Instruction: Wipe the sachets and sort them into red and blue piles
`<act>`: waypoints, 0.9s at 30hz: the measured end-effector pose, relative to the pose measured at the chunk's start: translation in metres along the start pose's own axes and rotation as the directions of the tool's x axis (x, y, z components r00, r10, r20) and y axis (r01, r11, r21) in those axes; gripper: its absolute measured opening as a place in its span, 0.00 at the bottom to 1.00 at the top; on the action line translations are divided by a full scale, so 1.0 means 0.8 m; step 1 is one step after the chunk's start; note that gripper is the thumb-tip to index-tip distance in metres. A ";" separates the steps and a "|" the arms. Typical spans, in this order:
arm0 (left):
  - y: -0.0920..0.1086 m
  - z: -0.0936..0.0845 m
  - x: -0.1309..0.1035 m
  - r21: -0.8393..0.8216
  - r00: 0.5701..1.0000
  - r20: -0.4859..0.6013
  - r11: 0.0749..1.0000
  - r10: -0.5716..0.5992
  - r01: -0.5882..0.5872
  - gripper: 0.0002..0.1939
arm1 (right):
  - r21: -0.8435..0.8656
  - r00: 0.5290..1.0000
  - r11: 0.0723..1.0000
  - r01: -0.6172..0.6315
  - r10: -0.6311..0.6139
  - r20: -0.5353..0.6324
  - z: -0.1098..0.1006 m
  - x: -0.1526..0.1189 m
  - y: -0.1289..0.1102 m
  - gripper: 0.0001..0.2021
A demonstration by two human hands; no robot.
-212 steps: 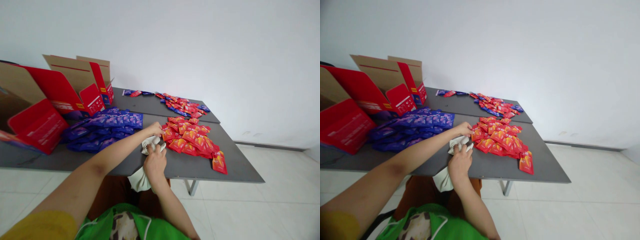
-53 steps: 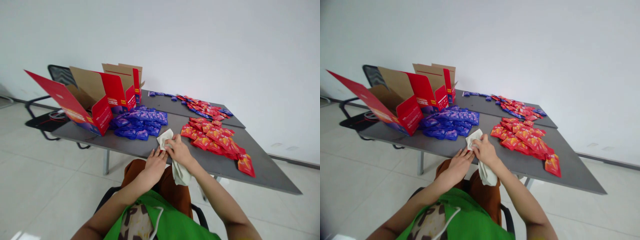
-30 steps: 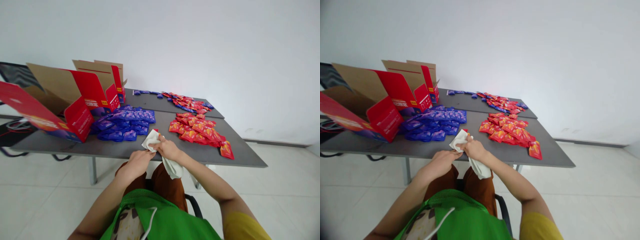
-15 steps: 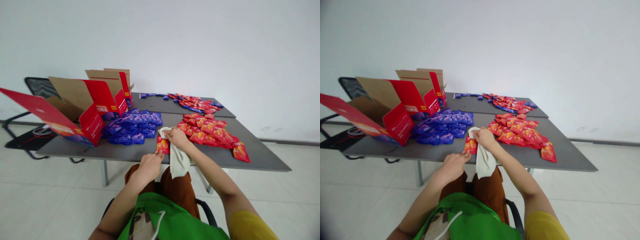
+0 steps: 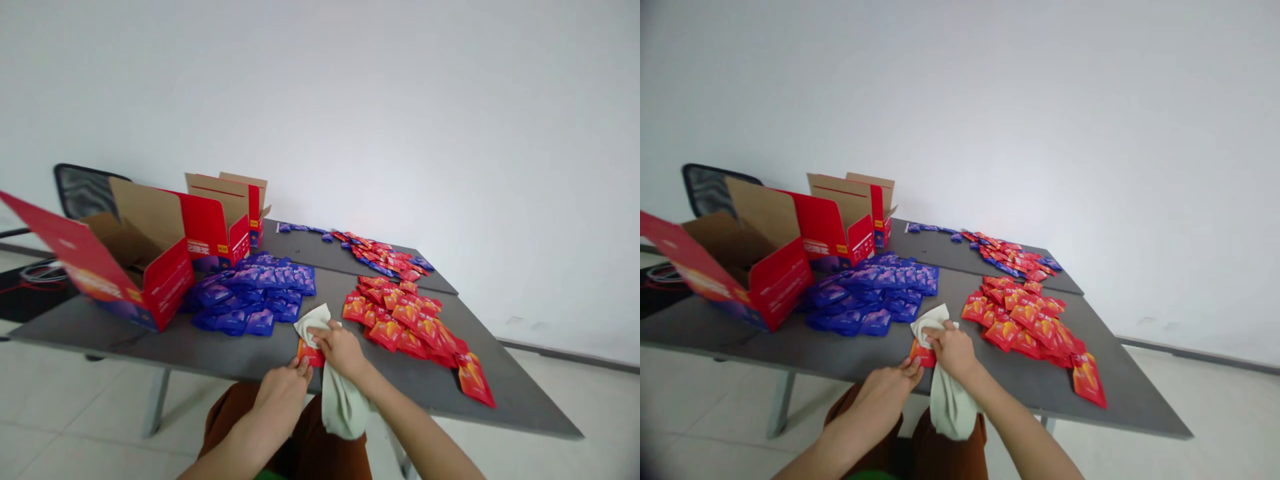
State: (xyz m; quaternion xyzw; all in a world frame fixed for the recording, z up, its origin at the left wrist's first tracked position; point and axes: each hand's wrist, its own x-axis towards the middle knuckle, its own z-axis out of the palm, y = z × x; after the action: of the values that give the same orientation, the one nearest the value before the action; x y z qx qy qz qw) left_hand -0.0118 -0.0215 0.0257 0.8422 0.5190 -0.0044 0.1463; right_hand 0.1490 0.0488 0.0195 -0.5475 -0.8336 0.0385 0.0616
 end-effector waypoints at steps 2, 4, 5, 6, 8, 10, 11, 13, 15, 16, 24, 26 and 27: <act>0.000 -0.001 0.006 0.022 0.999 0.023 0.999 -0.035 0.035 0.26 | 0.002 1.000 1.000 -0.025 0.025 0.018 -0.004 0.020 0.002 0.19; 0.003 -0.010 0.005 0.052 0.999 0.033 0.998 -0.043 0.041 0.24 | -0.007 0.998 0.998 -0.056 0.057 0.038 -0.010 0.034 0.004 0.19; 0.006 -0.015 0.002 0.066 0.999 0.026 0.997 -0.030 0.028 0.23 | -0.008 0.997 0.998 -0.069 0.069 0.043 -0.014 0.038 0.005 0.18; 0.008 -0.021 -0.002 0.079 1.000 0.015 0.997 -0.012 0.011 0.22 | -0.004 0.996 0.997 -0.081 0.081 0.044 -0.018 0.039 0.007 0.19; 0.013 -0.029 -0.010 0.108 1.000 -0.007 0.994 0.015 -0.014 0.22 | 0.044 0.998 0.997 -0.056 0.055 0.033 -0.024 0.030 0.012 0.19; 0.014 -0.031 -0.017 0.122 0.999 0.008 0.992 0.036 -0.036 0.24 | 0.132 0.999 0.990 0.042 -0.044 0.011 -0.026 0.009 0.017 0.19; 0.014 -0.030 -0.020 0.114 0.999 0.013 0.992 0.044 -0.045 0.25 | 0.178 0.993 0.978 0.113 -0.115 0.003 -0.024 -0.004 0.018 0.19; 0.011 -0.025 -0.022 0.079 0.998 -0.002 0.995 0.058 -0.058 0.27 | 0.220 0.974 0.950 0.220 -0.227 0.004 -0.018 -0.028 0.016 0.18; 0.008 -0.019 -0.023 0.048 0.998 -0.035 0.998 0.053 -0.051 0.28 | 0.178 0.970 0.956 0.234 -0.242 0.024 -0.010 -0.040 0.010 0.18; 0.007 -0.016 -0.023 0.040 0.998 -0.042 0.998 0.049 -0.047 0.28 | 0.139 0.977 0.969 0.204 -0.210 0.032 -0.008 -0.041 0.007 0.18; 0.022 -0.008 -0.004 -0.081 0.939 -0.276 0.979 -0.204 0.189 0.18 | 0.058 0.974 0.979 -0.197 0.202 -0.105 -0.032 -0.002 0.015 0.19; 0.027 -0.009 0.009 -0.132 0.879 -0.392 0.963 -0.270 0.237 0.18 | 0.146 0.963 0.976 -0.164 0.190 -0.190 -0.039 -0.012 0.024 0.19; 0.030 -0.009 0.015 -0.148 0.853 -0.444 0.962 -0.274 0.231 0.18 | 0.192 0.954 0.972 -0.133 0.178 -0.241 -0.042 -0.019 0.027 0.19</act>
State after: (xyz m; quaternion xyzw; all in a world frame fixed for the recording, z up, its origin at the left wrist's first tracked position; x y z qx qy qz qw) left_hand 0.0139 -0.0195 0.0365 0.7361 0.6445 0.1994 0.0548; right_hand 0.1794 0.0435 0.0487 -0.6044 -0.7663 0.0444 0.2133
